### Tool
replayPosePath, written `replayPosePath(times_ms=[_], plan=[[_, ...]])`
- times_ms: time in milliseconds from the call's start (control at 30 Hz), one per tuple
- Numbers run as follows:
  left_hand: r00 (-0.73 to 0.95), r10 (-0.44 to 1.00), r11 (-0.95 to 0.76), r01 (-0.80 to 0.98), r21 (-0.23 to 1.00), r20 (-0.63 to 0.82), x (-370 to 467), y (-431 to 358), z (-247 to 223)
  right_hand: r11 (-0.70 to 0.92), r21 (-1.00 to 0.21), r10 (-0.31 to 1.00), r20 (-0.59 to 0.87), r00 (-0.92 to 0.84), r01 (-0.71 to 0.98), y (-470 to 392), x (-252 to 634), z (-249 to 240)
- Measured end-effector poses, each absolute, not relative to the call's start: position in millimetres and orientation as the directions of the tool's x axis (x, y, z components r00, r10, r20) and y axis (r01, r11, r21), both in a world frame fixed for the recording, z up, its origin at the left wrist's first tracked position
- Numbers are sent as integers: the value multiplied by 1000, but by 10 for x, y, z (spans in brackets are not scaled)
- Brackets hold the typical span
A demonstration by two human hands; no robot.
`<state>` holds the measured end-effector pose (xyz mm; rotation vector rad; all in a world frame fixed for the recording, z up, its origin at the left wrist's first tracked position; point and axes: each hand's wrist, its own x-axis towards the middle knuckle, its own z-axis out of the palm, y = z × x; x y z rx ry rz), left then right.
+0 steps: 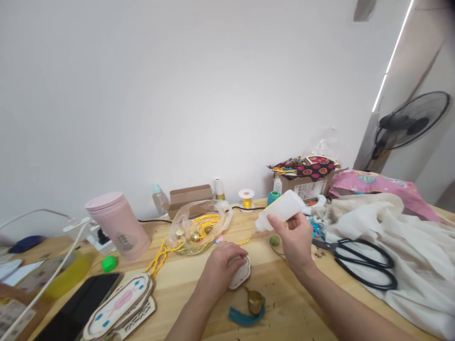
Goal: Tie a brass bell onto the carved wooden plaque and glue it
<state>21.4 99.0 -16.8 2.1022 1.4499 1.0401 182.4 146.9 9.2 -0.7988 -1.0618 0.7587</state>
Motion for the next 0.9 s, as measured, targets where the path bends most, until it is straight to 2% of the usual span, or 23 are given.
replayPosePath(times_ms=[233, 700, 900], plan=[[202, 922, -367, 729, 578, 331, 227, 1005, -181, 474, -861, 861, 410, 301, -183, 1452, 1815, 114], [227, 929, -365, 704, 609, 294, 183, 966, -144, 453, -865, 878, 391, 275, -218, 1463, 1821, 115], [389, 884, -466, 776, 426, 259, 147, 873, -53, 443, -869, 884, 383, 268, -220, 1473, 1824, 85]])
